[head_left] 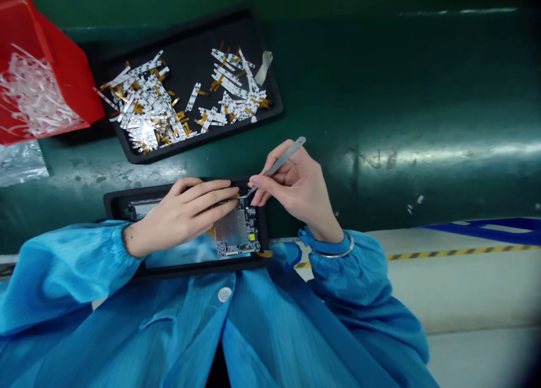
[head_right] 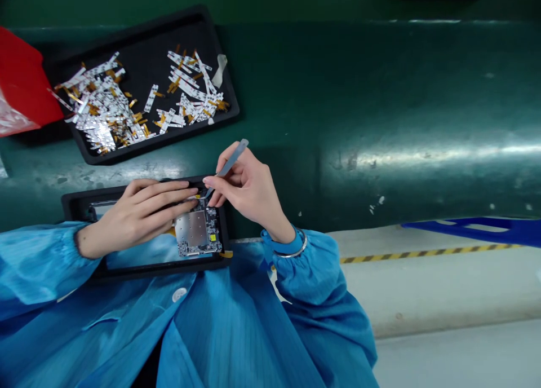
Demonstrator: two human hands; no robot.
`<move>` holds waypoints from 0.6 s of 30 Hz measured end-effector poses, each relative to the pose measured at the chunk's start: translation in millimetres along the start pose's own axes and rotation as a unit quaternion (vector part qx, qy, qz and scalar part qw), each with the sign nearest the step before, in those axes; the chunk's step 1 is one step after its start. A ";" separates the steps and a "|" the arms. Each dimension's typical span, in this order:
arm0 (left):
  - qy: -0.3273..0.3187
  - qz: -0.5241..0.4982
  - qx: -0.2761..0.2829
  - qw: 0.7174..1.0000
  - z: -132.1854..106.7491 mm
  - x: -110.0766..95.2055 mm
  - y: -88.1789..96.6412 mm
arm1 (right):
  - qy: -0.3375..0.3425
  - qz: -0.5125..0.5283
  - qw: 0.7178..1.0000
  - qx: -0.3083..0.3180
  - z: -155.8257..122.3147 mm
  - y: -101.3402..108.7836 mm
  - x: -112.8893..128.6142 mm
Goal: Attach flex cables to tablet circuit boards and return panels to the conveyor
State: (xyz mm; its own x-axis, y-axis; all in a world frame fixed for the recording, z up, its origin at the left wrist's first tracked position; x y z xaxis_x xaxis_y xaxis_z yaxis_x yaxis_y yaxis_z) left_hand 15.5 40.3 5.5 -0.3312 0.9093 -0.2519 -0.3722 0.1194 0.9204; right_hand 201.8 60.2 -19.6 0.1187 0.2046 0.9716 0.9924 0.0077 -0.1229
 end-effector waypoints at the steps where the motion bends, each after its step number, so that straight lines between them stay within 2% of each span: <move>1: 0.000 -0.001 0.000 1.000 0.0 0.0 0.0 | -0.001 0.001 1.000 0.000 0.1 0.0 -0.2; 10: -0.054 0.068 0.014 0.996 3.8 -7.2 4.8 | -0.001 -0.010 1.000 -0.015 -0.3 -1.5 0.3; 18: -0.041 0.056 0.007 0.998 1.9 -10.2 1.6 | 0.024 -0.020 0.997 -0.066 -14.3 8.1 9.4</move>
State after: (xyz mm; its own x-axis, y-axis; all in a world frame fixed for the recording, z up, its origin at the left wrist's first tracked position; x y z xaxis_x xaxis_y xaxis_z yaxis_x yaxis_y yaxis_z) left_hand 19.9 31.9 10.2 -0.2972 0.9470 -0.1221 -0.3237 0.0204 0.9459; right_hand 211.4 48.2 -8.6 0.0765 0.1603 0.9841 0.9918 -0.1139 -0.0586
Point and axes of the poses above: each hand's wrist, its own z-axis towards the middle knuckle, its own y-axis out of the back of the hand, x = y × z, the point moved 5 cm from there along z, towards the middle knuckle, and after that the axes turned 7 degrees about -x, right-handed, at the moved point
